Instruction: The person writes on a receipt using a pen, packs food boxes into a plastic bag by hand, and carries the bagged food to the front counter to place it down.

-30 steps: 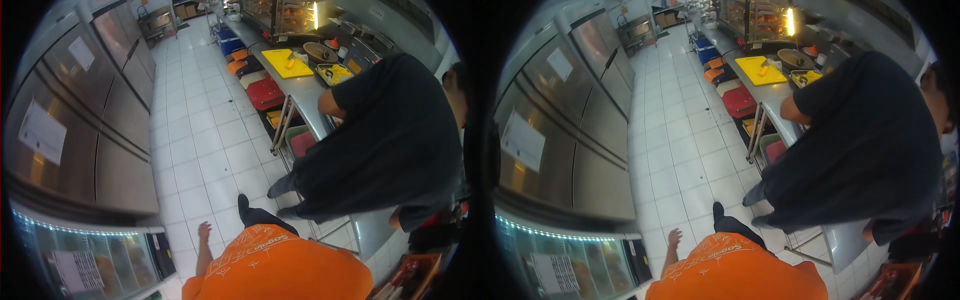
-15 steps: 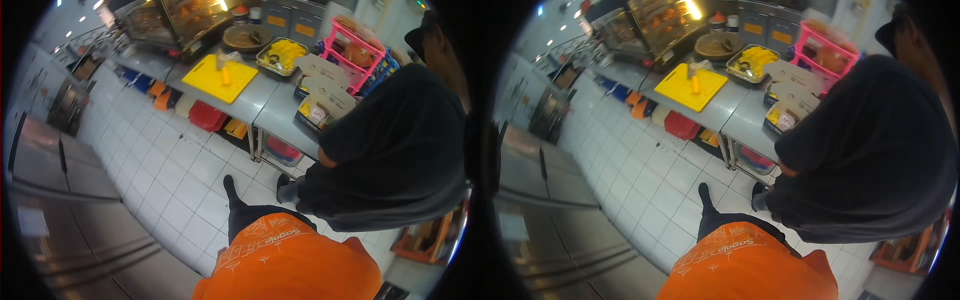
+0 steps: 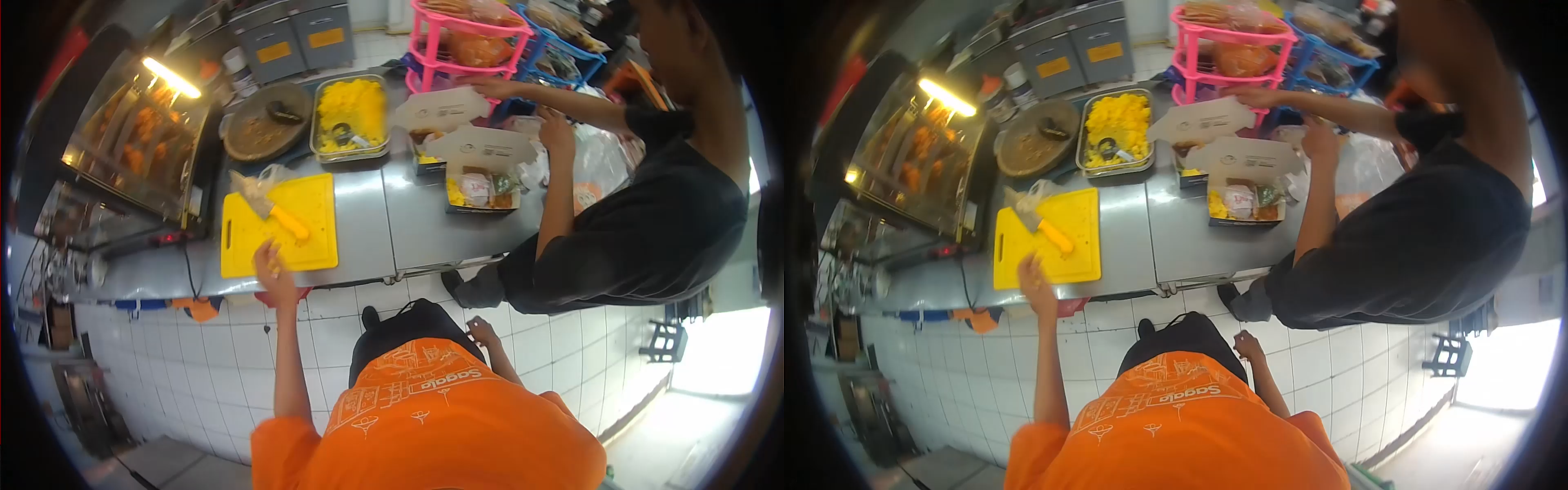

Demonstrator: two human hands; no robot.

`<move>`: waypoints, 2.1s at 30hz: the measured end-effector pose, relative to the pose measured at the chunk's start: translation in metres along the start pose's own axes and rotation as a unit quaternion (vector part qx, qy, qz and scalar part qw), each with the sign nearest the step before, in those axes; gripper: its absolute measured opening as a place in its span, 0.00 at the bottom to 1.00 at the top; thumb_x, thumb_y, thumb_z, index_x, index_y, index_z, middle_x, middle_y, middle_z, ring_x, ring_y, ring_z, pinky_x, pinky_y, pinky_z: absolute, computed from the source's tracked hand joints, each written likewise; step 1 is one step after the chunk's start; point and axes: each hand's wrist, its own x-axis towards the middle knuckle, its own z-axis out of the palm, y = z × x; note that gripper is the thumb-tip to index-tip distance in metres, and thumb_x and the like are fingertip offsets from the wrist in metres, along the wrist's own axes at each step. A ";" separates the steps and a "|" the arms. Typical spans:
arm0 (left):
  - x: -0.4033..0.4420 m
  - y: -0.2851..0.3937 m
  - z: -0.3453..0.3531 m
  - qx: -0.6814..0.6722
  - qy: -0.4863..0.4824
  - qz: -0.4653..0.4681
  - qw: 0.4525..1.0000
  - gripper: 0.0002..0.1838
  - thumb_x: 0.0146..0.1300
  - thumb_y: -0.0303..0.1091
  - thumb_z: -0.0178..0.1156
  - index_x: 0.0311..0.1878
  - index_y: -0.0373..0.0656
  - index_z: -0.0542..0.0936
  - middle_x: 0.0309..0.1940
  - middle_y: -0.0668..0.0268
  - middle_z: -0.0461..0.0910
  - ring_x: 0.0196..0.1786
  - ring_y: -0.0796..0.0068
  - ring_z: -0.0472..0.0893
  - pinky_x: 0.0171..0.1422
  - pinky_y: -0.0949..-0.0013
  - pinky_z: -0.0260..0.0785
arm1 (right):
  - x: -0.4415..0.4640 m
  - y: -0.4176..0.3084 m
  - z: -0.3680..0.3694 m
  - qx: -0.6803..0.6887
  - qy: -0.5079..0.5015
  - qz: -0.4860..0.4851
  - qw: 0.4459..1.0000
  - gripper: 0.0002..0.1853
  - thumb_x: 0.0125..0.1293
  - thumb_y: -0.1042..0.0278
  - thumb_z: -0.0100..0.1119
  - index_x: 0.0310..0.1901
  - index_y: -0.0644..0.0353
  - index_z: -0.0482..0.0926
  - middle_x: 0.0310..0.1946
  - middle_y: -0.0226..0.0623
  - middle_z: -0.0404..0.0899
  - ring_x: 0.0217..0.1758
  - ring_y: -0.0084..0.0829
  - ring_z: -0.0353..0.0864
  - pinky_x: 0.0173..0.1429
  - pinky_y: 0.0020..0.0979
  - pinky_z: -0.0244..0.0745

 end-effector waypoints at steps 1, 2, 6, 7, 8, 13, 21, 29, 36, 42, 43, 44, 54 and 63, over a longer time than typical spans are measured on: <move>0.024 0.025 0.040 -0.095 -0.071 0.020 0.993 0.11 0.69 0.30 0.51 0.51 0.37 0.76 0.48 0.59 0.77 0.48 0.68 0.78 0.55 0.69 0.68 | -0.014 -0.033 -0.011 0.031 -0.001 0.051 0.998 0.18 0.65 0.54 0.49 0.48 0.59 0.76 0.39 0.49 0.84 0.26 0.38 0.84 0.27 0.35 0.78; 0.036 0.044 0.085 -0.165 -0.126 0.061 0.976 0.10 0.69 0.30 0.52 0.49 0.38 0.77 0.44 0.61 0.79 0.42 0.72 0.79 0.49 0.73 0.70 | -0.021 -0.054 -0.018 0.063 -0.004 0.099 0.993 0.20 0.65 0.51 0.48 0.50 0.57 0.74 0.39 0.43 0.86 0.24 0.33 0.83 0.28 0.32 0.79; 0.005 0.079 0.242 -0.116 -0.410 -0.036 0.904 0.16 0.68 0.46 0.57 0.49 0.44 0.79 0.36 0.59 0.83 0.37 0.66 0.83 0.43 0.65 0.74 | 0.004 -0.054 -0.009 -0.043 0.045 0.050 0.997 0.20 0.66 0.50 0.49 0.49 0.56 0.76 0.37 0.43 0.86 0.28 0.34 0.85 0.35 0.34 0.79; -0.013 0.092 0.265 -0.071 -0.407 -0.016 0.911 0.20 0.67 0.48 0.56 0.51 0.42 0.77 0.36 0.58 0.83 0.37 0.62 0.84 0.41 0.62 0.74 | 0.001 -0.062 -0.014 -0.038 0.051 0.056 0.996 0.20 0.66 0.50 0.49 0.49 0.56 0.76 0.37 0.43 0.86 0.28 0.34 0.85 0.35 0.34 0.79; -0.025 0.103 0.282 -0.026 -0.402 0.004 0.915 0.23 0.66 0.50 0.56 0.53 0.40 0.74 0.35 0.57 0.83 0.37 0.59 0.84 0.39 0.60 0.74 | -0.005 -0.077 -0.020 -0.091 0.079 0.022 0.993 0.21 0.66 0.49 0.50 0.49 0.57 0.77 0.36 0.42 0.86 0.31 0.36 0.86 0.39 0.35 0.79; -0.032 0.095 0.315 0.055 -0.389 -0.002 0.920 0.19 0.58 0.36 0.57 0.49 0.34 0.71 0.32 0.47 0.82 0.38 0.53 0.84 0.45 0.54 0.75 | -0.028 -0.137 -0.059 -0.017 0.098 -0.038 0.994 0.18 0.69 0.52 0.52 0.47 0.59 0.77 0.29 0.41 0.85 0.34 0.38 0.86 0.41 0.35 0.79; -0.013 0.023 0.253 -0.067 -0.393 -0.127 0.908 0.16 0.64 0.31 0.55 0.51 0.34 0.68 0.23 0.54 0.81 0.20 0.66 0.83 0.26 0.67 0.77 | 0.012 -0.192 -0.115 0.249 0.456 -0.154 0.841 0.09 0.72 0.67 0.49 0.46 0.62 0.74 0.30 0.37 0.81 0.21 0.21 0.79 0.22 0.26 0.72; -0.012 0.026 0.226 -0.170 -0.364 -0.215 0.890 0.18 0.65 0.33 0.58 0.51 0.32 0.67 0.26 0.57 0.80 0.20 0.68 0.83 0.23 0.70 0.76 | 0.130 -0.232 -0.254 0.062 0.690 -0.176 0.700 0.34 0.50 0.87 0.45 0.63 0.57 0.63 0.65 0.53 0.62 0.67 0.55 0.60 0.70 0.48 0.54; -0.008 0.047 0.211 0.023 -0.284 -0.032 0.958 0.21 0.62 0.36 0.65 0.52 0.37 0.69 0.27 0.64 0.75 0.25 0.77 0.76 0.31 0.73 0.70 | 0.119 -0.230 -0.308 0.053 0.520 -0.086 0.848 0.34 0.50 0.82 0.52 0.63 0.55 0.63 0.55 0.51 0.74 0.64 0.53 0.64 0.68 0.49 0.56; 0.016 0.121 0.192 -0.098 -0.331 0.019 0.938 0.22 0.61 0.37 0.67 0.53 0.41 0.69 0.31 0.65 0.75 0.28 0.78 0.74 0.35 0.71 0.68 | 0.030 -0.251 -0.270 0.252 0.381 -0.268 0.848 0.42 0.51 0.75 0.71 0.67 0.52 0.58 0.39 0.38 0.81 0.34 0.28 0.79 0.36 0.29 0.73; 0.018 0.135 0.192 -0.134 -0.411 0.024 0.901 0.21 0.62 0.36 0.65 0.54 0.41 0.70 0.32 0.65 0.75 0.29 0.79 0.74 0.35 0.72 0.68 | 0.016 -0.265 -0.259 0.354 0.338 -0.328 0.808 0.43 0.52 0.76 0.71 0.67 0.52 0.57 0.39 0.39 0.81 0.31 0.23 0.79 0.32 0.25 0.72; 0.020 0.151 0.194 -0.169 -0.486 0.028 0.857 0.20 0.63 0.34 0.64 0.55 0.42 0.70 0.33 0.66 0.76 0.30 0.79 0.73 0.35 0.73 0.68 | -0.016 -0.291 -0.252 0.382 0.317 -0.311 0.811 0.44 0.53 0.77 0.70 0.69 0.52 0.55 0.40 0.39 0.81 0.31 0.23 0.78 0.33 0.24 0.73; 0.045 0.251 0.223 -0.383 -0.532 -0.061 0.752 0.11 0.67 0.30 0.60 0.51 0.41 0.81 0.26 0.77 0.76 0.26 0.92 0.67 0.30 0.83 0.58 | -0.121 -0.375 -0.206 0.490 0.210 -0.318 0.784 0.43 0.62 0.80 0.58 0.72 0.52 0.43 0.49 0.46 0.78 0.46 0.26 0.80 0.49 0.27 0.73; 0.100 0.286 0.200 -0.350 -0.614 -0.046 0.706 0.36 0.54 0.21 0.66 0.67 0.40 0.64 0.59 0.61 0.70 0.57 0.69 0.79 0.49 0.74 0.79 | -0.120 -0.328 -0.222 0.473 0.085 -0.347 0.806 0.33 0.70 0.76 0.50 0.72 0.56 0.46 0.45 0.43 0.79 0.40 0.27 0.79 0.48 0.28 0.74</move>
